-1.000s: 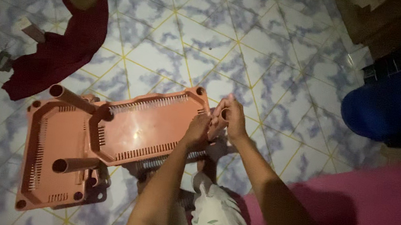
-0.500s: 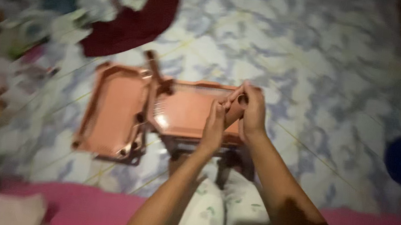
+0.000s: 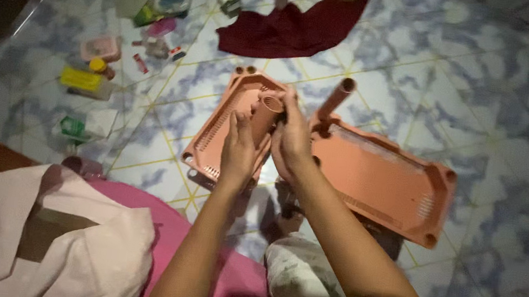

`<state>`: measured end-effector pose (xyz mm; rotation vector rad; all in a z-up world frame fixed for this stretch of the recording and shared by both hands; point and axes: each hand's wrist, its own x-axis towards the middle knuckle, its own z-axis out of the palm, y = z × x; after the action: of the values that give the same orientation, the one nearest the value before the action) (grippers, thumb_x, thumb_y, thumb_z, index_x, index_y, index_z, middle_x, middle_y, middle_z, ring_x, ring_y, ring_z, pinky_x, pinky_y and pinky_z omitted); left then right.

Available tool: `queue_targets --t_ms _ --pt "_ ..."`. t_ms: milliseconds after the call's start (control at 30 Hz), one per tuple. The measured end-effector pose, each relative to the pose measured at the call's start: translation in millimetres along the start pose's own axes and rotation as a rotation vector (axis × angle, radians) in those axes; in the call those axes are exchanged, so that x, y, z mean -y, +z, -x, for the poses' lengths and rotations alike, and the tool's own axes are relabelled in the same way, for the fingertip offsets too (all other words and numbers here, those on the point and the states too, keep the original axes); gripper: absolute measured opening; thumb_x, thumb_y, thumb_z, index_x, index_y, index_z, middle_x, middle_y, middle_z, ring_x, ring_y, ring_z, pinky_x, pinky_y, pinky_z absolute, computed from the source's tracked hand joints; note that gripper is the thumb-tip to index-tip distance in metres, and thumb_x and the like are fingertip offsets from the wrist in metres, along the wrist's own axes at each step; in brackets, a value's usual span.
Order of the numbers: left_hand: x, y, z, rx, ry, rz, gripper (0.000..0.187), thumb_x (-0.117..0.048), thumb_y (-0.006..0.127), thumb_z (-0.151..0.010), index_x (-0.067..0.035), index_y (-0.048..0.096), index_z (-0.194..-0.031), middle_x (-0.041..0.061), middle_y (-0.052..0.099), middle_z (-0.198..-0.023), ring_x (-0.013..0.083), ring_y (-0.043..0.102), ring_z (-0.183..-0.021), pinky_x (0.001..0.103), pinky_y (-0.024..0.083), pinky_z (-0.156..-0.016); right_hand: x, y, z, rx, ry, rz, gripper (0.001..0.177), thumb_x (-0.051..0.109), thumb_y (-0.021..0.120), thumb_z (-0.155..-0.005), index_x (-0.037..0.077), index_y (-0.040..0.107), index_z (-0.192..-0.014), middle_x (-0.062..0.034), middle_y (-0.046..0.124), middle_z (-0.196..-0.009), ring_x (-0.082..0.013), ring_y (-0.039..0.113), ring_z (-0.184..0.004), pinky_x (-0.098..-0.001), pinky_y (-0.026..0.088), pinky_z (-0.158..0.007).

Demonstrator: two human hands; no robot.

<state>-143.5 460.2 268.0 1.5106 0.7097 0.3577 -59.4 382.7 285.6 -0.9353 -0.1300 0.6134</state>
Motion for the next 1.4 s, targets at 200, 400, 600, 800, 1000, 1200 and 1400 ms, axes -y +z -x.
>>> queue_targets --t_ms 200,400,600,800,1000,1200,1400 --pt "161 -49 -99 -0.027 0.03 -0.337 0.073 -0.064 0.03 -0.107 0.001 0.058 -0.127 0.027 0.067 -0.116 0.0427 0.065 -0.11 0.051 0.048 -0.094 -154 -70 -57 -0.2 0.355 0.36 0.056 0.05 0.037 -0.104 0.013 0.048 -0.144 -0.0088 0.055 -0.136 -0.0213 0.048 -0.121 -0.0377 0.042 -0.1" --pt "257 -44 -152 0.095 -0.374 -0.66 0.075 -0.066 0.031 -0.103 0.0 0.06 -0.123 0.029 0.067 -0.115 0.0454 0.064 -0.113 0.054 0.047 -0.097 -281 -191 -70 -0.13 0.245 0.489 0.057 0.05 0.036 -0.108 0.003 0.051 -0.136 -0.0153 0.057 -0.131 -0.0225 0.052 -0.12 -0.0389 0.039 -0.107" --pt "286 -12 -166 0.089 -0.486 -1.103 0.069 -0.064 0.037 -0.101 -0.004 0.054 -0.132 0.022 0.068 -0.122 0.0385 0.063 -0.118 0.06 0.043 -0.099 -328 -253 -71 -0.184 0.171 0.688 0.06 0.051 0.03 -0.113 -0.003 0.057 -0.122 -0.0137 0.055 -0.109 -0.0243 0.052 -0.103 -0.0404 0.043 -0.1" --pt "295 4 -166 0.068 -0.459 -1.225 0.064 -0.062 0.037 -0.104 -0.006 0.055 -0.13 0.019 0.063 -0.128 0.0347 0.058 -0.122 0.058 0.044 -0.096 -287 -218 -69 -0.324 0.328 0.468 0.065 0.055 0.028 -0.106 0.001 0.052 -0.132 -0.0158 0.059 -0.116 -0.0264 0.055 -0.106 -0.0416 0.046 -0.098" --pt "281 0 -142 -0.087 -0.184 -1.101 0.054 -0.051 0.048 -0.102 -0.004 0.055 -0.129 0.018 0.056 -0.131 0.036 0.052 -0.125 0.057 0.039 -0.099 -220 -145 -42 -0.173 0.348 0.487 0.072 0.058 0.024 -0.105 0.002 0.042 -0.146 -0.0185 0.051 -0.146 -0.0305 0.048 -0.139 -0.0399 0.037 -0.115" --pt "231 21 -105 -0.118 0.136 -0.745 0.048 -0.033 0.058 -0.094 -0.004 0.053 -0.132 0.016 0.055 -0.129 0.034 0.052 -0.121 0.054 0.04 -0.097 -83 -72 28 0.169 0.069 0.889 0.058 0.042 0.034 -0.109 0.0 0.04 -0.148 -0.0213 0.047 -0.145 -0.032 0.048 -0.138 -0.0416 0.036 -0.115" --pt "198 67 -50 0.204 0.304 -0.186 0.045 -0.032 0.056 -0.101 -0.002 0.051 -0.134 0.013 0.057 -0.124 0.0271 0.057 -0.115 0.044 0.047 -0.095 17 -44 53 0.13 -0.215 0.902 0.047 0.032 0.041 -0.109 -0.002 0.046 -0.142 -0.0198 0.053 -0.133 -0.0312 0.054 -0.128 -0.0401 0.041 -0.111"
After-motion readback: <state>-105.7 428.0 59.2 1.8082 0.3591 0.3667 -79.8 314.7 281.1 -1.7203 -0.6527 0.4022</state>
